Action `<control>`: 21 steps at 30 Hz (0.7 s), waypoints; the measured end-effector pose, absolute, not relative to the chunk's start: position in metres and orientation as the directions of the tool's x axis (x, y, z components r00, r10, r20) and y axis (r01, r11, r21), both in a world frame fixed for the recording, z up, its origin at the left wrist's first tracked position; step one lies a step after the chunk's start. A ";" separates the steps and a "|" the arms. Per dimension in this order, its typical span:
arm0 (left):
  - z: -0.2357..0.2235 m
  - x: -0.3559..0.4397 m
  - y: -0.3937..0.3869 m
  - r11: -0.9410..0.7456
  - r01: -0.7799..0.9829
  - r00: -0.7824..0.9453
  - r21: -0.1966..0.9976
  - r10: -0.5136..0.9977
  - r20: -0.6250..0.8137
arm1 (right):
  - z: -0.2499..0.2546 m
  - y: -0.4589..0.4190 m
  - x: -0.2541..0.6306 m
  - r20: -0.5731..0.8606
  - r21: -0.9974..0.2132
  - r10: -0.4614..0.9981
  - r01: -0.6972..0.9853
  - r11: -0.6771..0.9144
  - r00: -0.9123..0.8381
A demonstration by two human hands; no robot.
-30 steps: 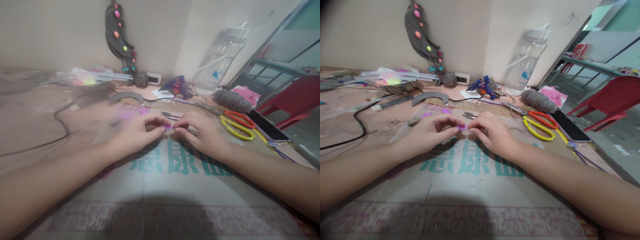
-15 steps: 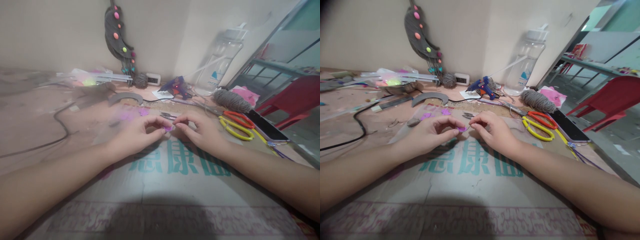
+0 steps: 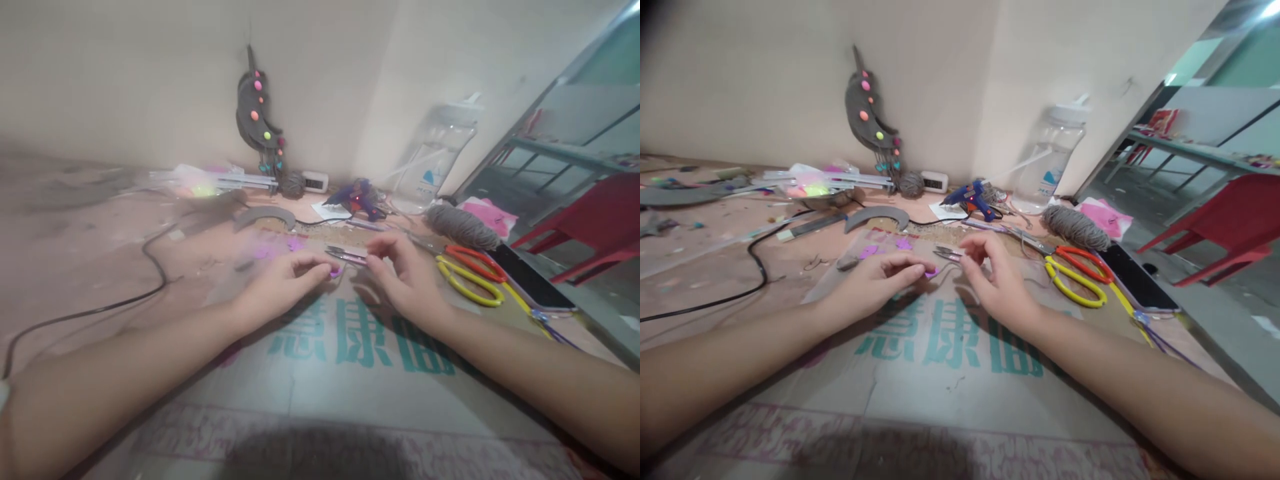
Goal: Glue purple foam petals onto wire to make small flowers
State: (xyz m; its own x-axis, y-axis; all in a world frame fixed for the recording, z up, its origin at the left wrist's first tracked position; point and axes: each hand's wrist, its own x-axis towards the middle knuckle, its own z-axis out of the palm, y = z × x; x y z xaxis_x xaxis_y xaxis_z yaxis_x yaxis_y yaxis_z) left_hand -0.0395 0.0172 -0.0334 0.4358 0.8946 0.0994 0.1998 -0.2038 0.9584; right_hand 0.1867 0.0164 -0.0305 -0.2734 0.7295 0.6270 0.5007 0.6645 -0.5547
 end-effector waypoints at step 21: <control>-0.034 -0.043 0.020 -0.031 0.193 0.369 0.981 0.928 -0.043 | -0.035 0.014 0.181 0.664 -0.456 0.618 0.427 0.781 -0.421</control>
State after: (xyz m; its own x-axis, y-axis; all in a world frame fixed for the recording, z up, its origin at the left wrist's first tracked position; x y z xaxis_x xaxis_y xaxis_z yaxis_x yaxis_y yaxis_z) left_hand -0.0430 0.0199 -0.0337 0.3689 0.9285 -0.0432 0.1930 -0.0310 0.9807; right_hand 0.1808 0.0138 -0.0354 -0.4213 0.6179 0.6639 0.4268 0.7809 -0.4560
